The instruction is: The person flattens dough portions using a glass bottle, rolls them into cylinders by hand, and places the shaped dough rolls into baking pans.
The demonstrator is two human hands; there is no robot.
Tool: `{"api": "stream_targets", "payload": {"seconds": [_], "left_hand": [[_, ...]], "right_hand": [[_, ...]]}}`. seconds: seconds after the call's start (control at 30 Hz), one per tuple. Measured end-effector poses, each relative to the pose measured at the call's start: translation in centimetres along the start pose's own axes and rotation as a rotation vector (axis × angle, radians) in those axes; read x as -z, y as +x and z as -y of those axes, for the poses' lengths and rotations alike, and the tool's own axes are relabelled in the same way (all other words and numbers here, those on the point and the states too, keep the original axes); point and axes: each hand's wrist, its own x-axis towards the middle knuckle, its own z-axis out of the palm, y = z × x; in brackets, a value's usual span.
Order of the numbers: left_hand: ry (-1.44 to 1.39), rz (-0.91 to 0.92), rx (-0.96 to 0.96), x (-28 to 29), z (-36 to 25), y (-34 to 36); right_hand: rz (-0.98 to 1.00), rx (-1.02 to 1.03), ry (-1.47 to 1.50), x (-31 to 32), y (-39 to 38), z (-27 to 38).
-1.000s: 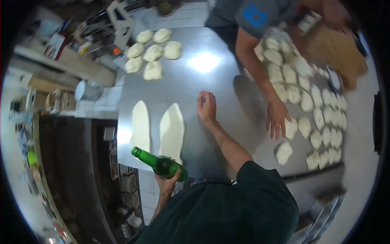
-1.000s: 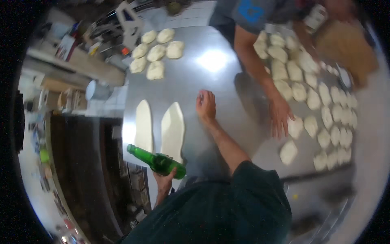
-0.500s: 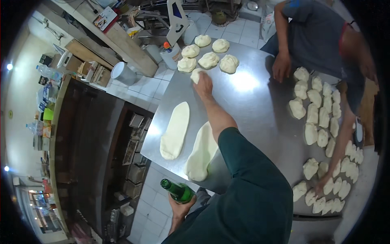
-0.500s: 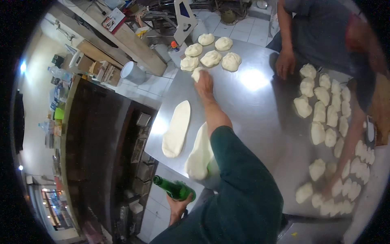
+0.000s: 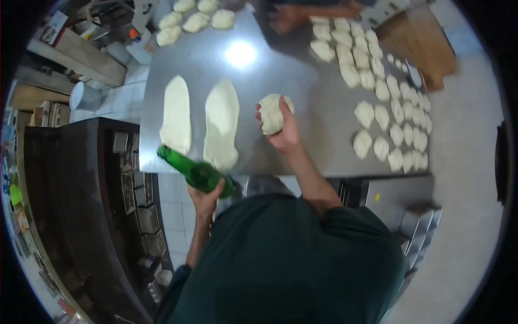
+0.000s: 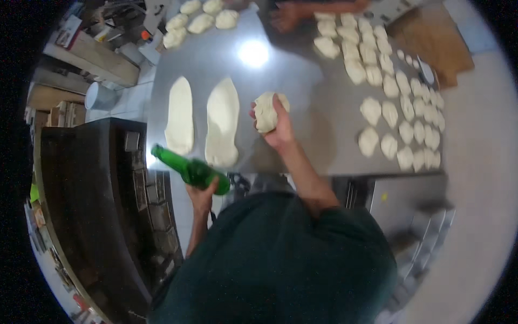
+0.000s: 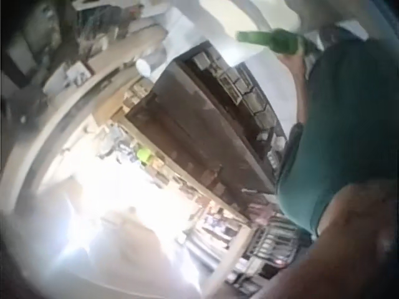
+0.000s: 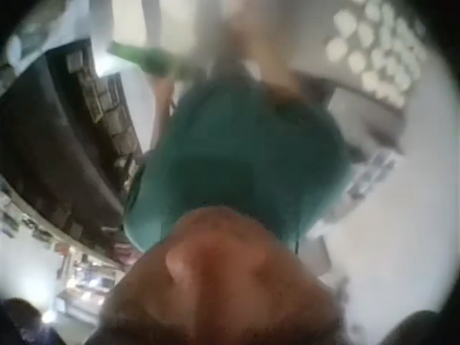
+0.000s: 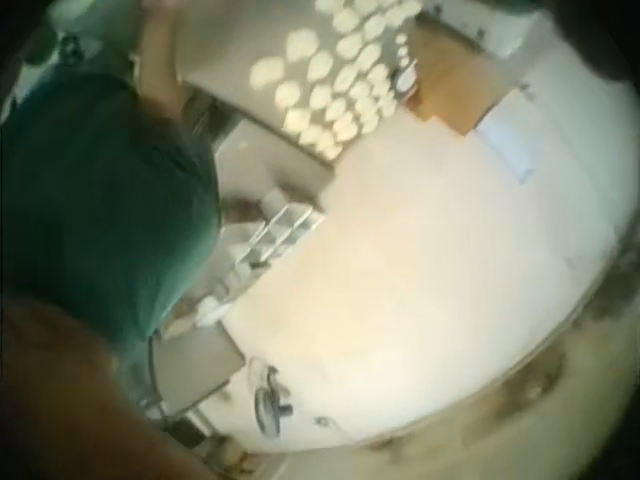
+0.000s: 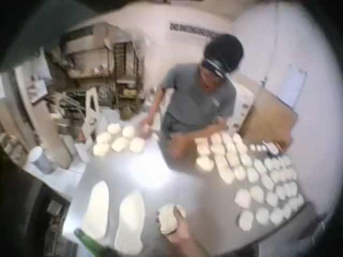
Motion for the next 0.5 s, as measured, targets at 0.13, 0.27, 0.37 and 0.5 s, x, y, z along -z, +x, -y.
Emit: {"api": "stream_targets", "payload": {"seconds": [0.13,0.27,0.37,0.5], "left_hand": [[-0.041,0.084,-0.032,1.0,-1.4,0.2],[0.059,0.269,-0.008,2.2,-2.0,0.7],[0.144,0.317,-0.084,1.9,-1.9,0.6],[0.159,0.355,-0.109,0.2,-1.9,0.0]], "right_hand": [[-0.096,0.329,-0.111,-4.1,-7.3,4.2],[-0.510,1.201,-1.338,-12.3,-13.5,7.4],[-0.765,1.501,-1.674,-9.0,-13.2,4.0],[-0.723,0.115,-2.013,1.5,-8.0,-8.8]]}}
